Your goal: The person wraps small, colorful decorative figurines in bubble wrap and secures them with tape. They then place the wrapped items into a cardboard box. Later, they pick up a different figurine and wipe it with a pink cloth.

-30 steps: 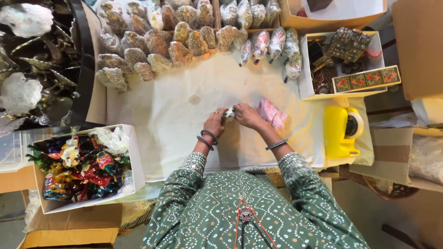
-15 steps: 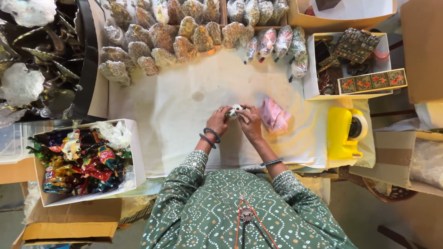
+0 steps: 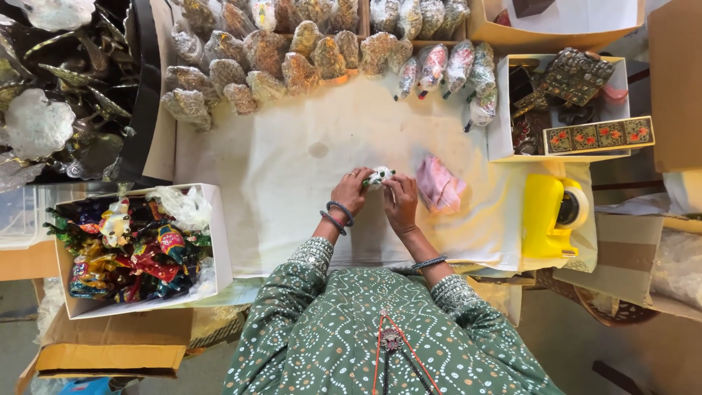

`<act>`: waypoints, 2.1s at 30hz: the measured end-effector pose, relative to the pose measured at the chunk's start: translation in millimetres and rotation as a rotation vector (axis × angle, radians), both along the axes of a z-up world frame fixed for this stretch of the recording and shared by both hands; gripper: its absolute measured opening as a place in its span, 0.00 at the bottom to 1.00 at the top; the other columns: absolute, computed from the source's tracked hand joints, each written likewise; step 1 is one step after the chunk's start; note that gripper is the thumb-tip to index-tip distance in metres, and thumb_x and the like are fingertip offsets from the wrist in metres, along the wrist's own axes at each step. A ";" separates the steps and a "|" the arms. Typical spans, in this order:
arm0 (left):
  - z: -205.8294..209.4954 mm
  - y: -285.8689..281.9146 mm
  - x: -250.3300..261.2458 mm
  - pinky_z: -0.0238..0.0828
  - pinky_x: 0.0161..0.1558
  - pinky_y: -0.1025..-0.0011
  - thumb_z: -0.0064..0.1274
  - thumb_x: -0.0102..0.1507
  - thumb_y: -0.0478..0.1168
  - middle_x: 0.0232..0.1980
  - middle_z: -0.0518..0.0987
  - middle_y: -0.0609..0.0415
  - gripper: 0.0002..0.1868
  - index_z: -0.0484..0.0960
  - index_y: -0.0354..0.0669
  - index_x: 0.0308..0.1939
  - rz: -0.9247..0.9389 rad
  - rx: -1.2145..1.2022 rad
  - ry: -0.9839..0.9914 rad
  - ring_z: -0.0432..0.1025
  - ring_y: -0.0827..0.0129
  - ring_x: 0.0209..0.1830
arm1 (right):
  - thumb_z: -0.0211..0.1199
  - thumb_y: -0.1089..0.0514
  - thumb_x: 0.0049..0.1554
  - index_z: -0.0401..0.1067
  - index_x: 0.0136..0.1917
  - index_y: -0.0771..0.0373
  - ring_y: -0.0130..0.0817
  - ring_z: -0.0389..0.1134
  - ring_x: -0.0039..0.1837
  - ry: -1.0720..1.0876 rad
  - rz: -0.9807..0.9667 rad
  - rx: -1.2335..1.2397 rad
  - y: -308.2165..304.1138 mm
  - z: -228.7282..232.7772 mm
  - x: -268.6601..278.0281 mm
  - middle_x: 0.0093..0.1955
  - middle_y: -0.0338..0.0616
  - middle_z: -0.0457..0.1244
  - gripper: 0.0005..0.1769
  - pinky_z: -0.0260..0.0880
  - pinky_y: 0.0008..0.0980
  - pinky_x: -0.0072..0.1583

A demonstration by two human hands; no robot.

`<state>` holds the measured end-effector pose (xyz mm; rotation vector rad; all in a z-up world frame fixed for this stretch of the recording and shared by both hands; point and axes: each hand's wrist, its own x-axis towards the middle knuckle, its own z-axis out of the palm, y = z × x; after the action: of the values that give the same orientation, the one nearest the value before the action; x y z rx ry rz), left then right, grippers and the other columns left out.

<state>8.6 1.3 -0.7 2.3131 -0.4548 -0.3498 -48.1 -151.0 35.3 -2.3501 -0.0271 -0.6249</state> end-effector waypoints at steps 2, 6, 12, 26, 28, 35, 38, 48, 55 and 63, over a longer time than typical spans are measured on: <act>-1.8 0.1 1.2 0.74 0.53 0.60 0.51 0.65 0.37 0.62 0.75 0.63 0.20 0.74 0.58 0.60 0.009 -0.006 0.001 0.73 0.58 0.56 | 0.67 0.69 0.53 0.75 0.48 0.62 0.45 0.63 0.56 -0.005 0.002 -0.012 1.1 -1.4 -1.8 0.51 0.44 0.64 0.10 0.64 0.43 0.59; -8.1 2.0 3.4 0.74 0.53 0.60 0.51 0.66 0.39 0.61 0.75 0.63 0.17 0.75 0.57 0.60 0.013 -0.014 0.011 0.72 0.58 0.57 | 0.67 0.69 0.50 0.76 0.48 0.60 0.45 0.64 0.57 0.014 -0.003 -0.083 -3.5 -10.9 -4.4 0.51 0.43 0.65 0.12 0.63 0.44 0.59; 2.8 2.7 2.9 0.74 0.52 0.61 0.53 0.66 0.40 0.62 0.75 0.63 0.17 0.76 0.57 0.59 -0.018 -0.013 0.006 0.72 0.58 0.56 | 0.69 0.67 0.53 0.79 0.49 0.59 0.43 0.63 0.58 0.054 -0.062 -0.002 -8.3 -17.2 -1.9 0.51 0.41 0.65 0.11 0.64 0.41 0.61; -7.9 1.8 -2.6 0.75 0.54 0.62 0.53 0.62 0.33 0.64 0.75 0.62 0.24 0.77 0.57 0.61 -0.048 -0.014 -0.051 0.73 0.58 0.55 | 0.66 0.67 0.46 0.75 0.51 0.61 0.48 0.64 0.62 0.216 0.015 0.115 -20.5 -43.0 32.4 0.56 0.46 0.66 0.18 0.64 0.43 0.64; -16.8 1.5 -3.9 0.74 0.55 0.62 0.53 0.62 0.32 0.64 0.75 0.60 0.24 0.77 0.55 0.62 -0.058 -0.029 -0.073 0.73 0.58 0.56 | 0.65 0.67 0.47 0.76 0.51 0.58 0.47 0.65 0.62 0.244 0.026 0.136 -22.8 -49.8 35.4 0.54 0.43 0.68 0.17 0.66 0.41 0.64; 8.4 1.4 -13.4 0.69 0.57 0.58 0.61 0.57 0.37 0.62 0.73 0.47 0.31 0.71 0.42 0.65 0.138 -0.320 -0.229 0.70 0.49 0.59 | 0.63 0.68 0.47 0.76 0.53 0.58 0.47 0.65 0.61 0.314 0.099 0.129 -20.4 -28.0 33.5 0.54 0.43 0.67 0.19 0.65 0.41 0.63; -3.5 4.5 -14.4 0.71 0.56 0.60 0.62 0.56 0.36 0.59 0.76 0.50 0.24 0.78 0.46 0.57 0.163 -0.277 -0.207 0.71 0.52 0.57 | 0.62 0.69 0.48 0.77 0.54 0.57 0.47 0.64 0.62 0.317 0.127 0.129 -20.1 -35.2 32.7 0.55 0.43 0.66 0.20 0.65 0.40 0.64; 11.6 -0.3 -9.5 0.74 0.50 0.62 0.62 0.53 0.36 0.52 0.80 0.58 0.17 0.83 0.51 0.46 0.174 -0.114 -0.204 0.74 0.59 0.52 | 0.53 0.63 0.58 0.78 0.60 0.57 0.44 0.65 0.69 0.566 0.393 0.580 -62.3 -68.7 42.0 0.63 0.44 0.65 0.20 0.64 0.37 0.69; 10.5 0.1 -12.9 0.75 0.47 0.62 0.62 0.53 0.38 0.53 0.79 0.56 0.19 0.82 0.50 0.48 0.163 -0.121 -0.157 0.74 0.59 0.52 | 0.70 0.55 0.50 0.78 0.49 0.61 0.45 0.71 0.57 0.616 0.162 0.171 -30.5 -19.2 53.6 0.54 0.50 0.68 0.13 0.71 0.39 0.58; 0.6 -2.0 -19.1 0.75 0.49 0.61 0.58 0.57 0.34 0.55 0.79 0.55 0.21 0.80 0.46 0.55 0.201 -0.192 -0.197 0.75 0.56 0.51 | 0.67 0.56 0.52 0.76 0.51 0.59 0.43 0.73 0.53 0.566 0.149 0.039 -20.0 -11.4 59.7 0.50 0.45 0.70 0.13 0.72 0.40 0.54</act>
<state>-10.6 -0.7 -0.1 2.1892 -0.3316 0.0193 11.5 -171.0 23.9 -2.3784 0.0641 0.1223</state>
